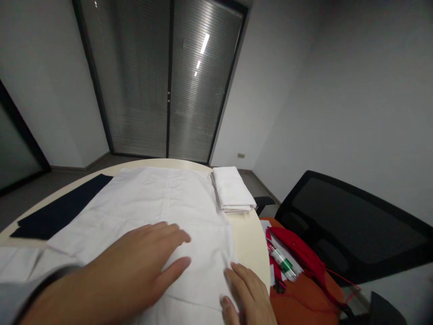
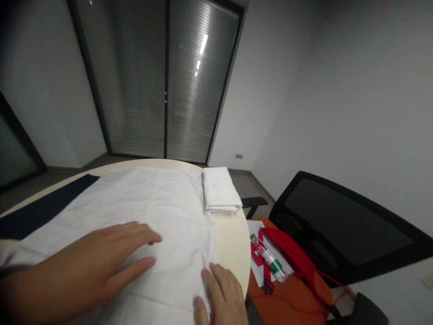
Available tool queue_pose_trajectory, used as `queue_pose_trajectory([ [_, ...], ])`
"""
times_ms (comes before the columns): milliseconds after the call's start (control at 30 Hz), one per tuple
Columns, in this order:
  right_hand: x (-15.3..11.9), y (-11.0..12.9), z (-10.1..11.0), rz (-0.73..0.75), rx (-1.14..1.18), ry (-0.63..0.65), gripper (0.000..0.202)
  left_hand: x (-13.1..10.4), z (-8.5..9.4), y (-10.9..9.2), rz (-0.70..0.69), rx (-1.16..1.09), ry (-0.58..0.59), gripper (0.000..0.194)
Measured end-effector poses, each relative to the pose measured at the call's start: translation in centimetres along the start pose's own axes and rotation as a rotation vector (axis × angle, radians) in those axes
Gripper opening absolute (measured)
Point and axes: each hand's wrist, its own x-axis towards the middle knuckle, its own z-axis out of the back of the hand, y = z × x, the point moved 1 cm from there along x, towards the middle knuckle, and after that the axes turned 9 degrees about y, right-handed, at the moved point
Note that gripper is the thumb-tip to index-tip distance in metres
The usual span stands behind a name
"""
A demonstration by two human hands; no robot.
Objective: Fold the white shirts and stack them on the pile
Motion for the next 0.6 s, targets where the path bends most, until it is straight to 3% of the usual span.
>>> queue_pose_trajectory([
  [100,0.1,-0.2,-0.2,0.033,-0.027,0.004,0.051,7.6,0.8,-4.2,-0.096,-0.028,0.105,0.040],
  [200,-0.5,-0.5,-0.8,0.045,-0.024,0.016,0.059,13.6,-2.5,-5.2,-0.071,-0.152,0.170,0.049],
  [267,-1.2,-0.6,-1.4,0.021,-0.015,-0.005,0.063,16.3,-5.3,-5.4,-0.032,-0.188,0.176,0.053],
  [400,-2.1,-0.4,-2.4,0.013,0.001,-0.026,0.066,19.1,-8.7,-5.8,0.026,-0.231,0.197,0.046],
  [600,-3.1,-0.4,-1.5,-0.070,-0.012,0.038,0.062,19.4,-9.8,-5.1,0.027,-0.328,0.142,0.032],
])
